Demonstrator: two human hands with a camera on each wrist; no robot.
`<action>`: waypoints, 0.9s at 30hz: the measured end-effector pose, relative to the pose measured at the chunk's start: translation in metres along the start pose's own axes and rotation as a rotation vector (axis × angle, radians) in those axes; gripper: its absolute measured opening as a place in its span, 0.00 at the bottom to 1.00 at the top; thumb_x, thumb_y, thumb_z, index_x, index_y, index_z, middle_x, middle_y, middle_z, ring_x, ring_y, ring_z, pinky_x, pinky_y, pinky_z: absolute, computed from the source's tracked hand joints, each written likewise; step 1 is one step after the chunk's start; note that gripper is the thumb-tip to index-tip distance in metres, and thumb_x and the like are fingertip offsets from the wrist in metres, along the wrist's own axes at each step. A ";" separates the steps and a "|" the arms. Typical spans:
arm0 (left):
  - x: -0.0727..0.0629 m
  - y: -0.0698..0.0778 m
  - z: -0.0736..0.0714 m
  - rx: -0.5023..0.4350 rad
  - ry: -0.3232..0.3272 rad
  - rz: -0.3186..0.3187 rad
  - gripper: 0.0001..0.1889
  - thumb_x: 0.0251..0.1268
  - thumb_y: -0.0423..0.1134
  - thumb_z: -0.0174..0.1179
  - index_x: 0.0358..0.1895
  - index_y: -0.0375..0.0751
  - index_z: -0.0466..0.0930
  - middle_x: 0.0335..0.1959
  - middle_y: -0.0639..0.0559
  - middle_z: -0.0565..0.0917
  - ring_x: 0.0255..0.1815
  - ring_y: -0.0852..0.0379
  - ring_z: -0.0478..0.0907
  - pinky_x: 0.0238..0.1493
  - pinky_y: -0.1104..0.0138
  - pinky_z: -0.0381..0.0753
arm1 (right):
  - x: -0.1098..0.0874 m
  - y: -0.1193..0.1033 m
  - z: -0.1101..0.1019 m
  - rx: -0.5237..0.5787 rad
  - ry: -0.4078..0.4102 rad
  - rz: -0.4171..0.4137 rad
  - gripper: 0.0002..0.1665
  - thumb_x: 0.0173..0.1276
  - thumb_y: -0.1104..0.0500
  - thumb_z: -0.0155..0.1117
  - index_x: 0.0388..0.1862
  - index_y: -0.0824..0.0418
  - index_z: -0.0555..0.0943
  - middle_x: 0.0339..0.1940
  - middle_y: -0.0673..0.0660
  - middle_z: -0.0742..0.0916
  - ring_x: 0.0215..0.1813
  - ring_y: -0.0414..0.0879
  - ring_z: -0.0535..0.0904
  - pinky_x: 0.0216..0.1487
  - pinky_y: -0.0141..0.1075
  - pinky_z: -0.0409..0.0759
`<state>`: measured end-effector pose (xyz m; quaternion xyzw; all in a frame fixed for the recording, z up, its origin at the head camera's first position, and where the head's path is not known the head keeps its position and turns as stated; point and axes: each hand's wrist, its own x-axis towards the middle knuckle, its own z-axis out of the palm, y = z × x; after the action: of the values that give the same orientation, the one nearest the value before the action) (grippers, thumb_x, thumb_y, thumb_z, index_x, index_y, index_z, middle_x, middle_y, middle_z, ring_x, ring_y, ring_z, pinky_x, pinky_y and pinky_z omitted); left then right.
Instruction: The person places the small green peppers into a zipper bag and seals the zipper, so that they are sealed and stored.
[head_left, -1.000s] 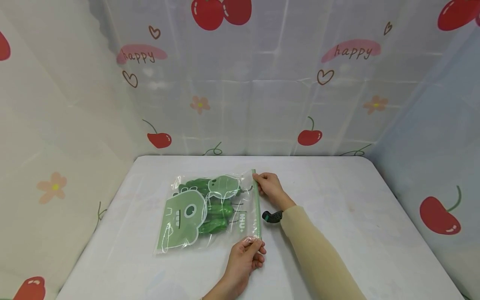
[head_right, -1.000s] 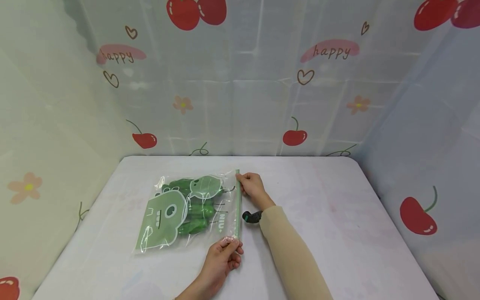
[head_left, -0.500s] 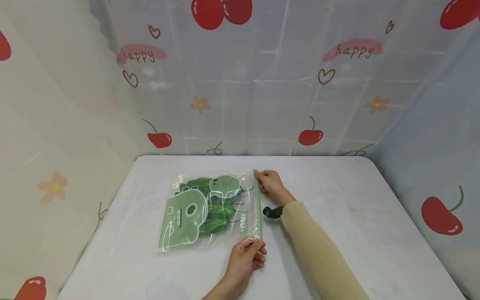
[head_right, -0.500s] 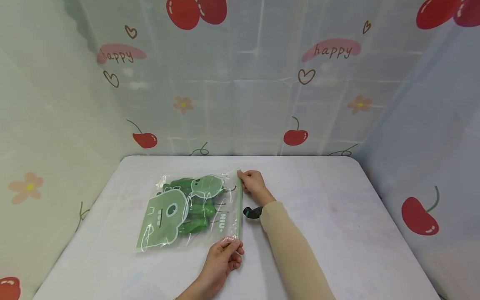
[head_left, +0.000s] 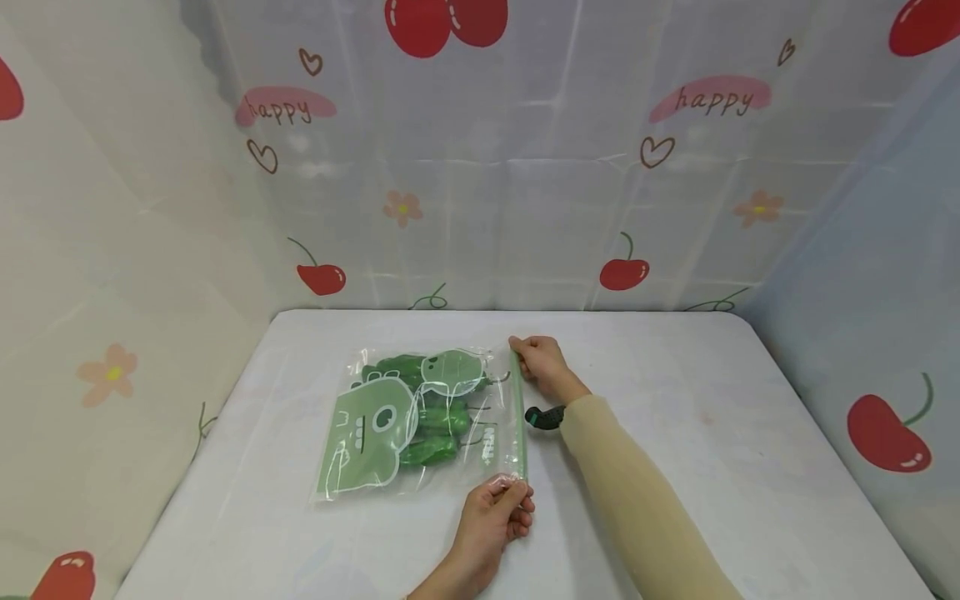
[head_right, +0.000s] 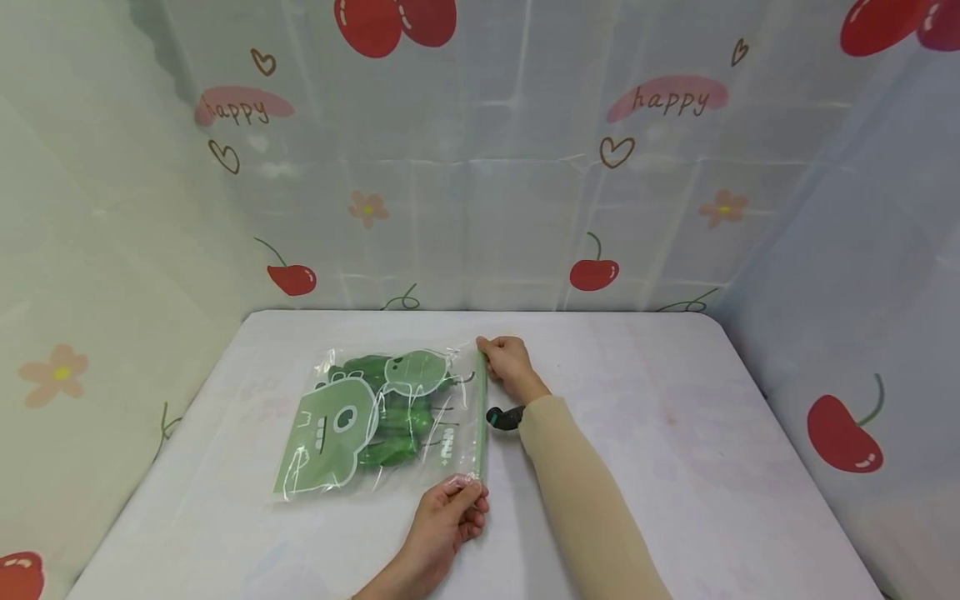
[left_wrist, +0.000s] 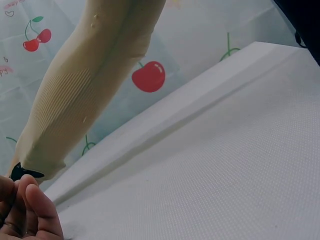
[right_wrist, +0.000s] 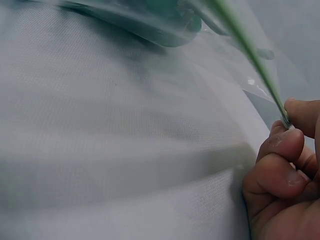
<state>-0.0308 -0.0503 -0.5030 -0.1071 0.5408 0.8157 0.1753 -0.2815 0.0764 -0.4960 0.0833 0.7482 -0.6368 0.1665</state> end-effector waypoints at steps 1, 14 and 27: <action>0.000 0.000 0.000 -0.001 0.000 0.000 0.12 0.76 0.40 0.60 0.41 0.32 0.82 0.27 0.55 0.81 0.25 0.64 0.76 0.28 0.73 0.79 | 0.000 0.000 0.000 0.003 0.001 0.002 0.20 0.78 0.47 0.62 0.33 0.61 0.78 0.22 0.50 0.75 0.23 0.41 0.69 0.26 0.32 0.68; -0.001 0.001 0.003 -0.004 0.034 0.019 0.09 0.73 0.37 0.61 0.37 0.33 0.82 0.24 0.56 0.80 0.23 0.66 0.73 0.25 0.75 0.75 | 0.003 -0.001 0.002 -0.030 0.017 0.020 0.19 0.79 0.48 0.60 0.35 0.61 0.78 0.20 0.50 0.75 0.23 0.41 0.69 0.26 0.33 0.68; -0.001 -0.002 0.004 0.010 0.047 0.044 0.09 0.73 0.36 0.61 0.37 0.31 0.82 0.23 0.56 0.81 0.22 0.66 0.73 0.25 0.75 0.75 | 0.003 0.000 0.002 -0.012 0.015 0.012 0.19 0.80 0.48 0.60 0.34 0.61 0.78 0.16 0.49 0.72 0.21 0.42 0.66 0.26 0.34 0.66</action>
<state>-0.0294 -0.0463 -0.5026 -0.1133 0.5509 0.8140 0.1450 -0.2836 0.0740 -0.4974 0.0916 0.7526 -0.6308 0.1655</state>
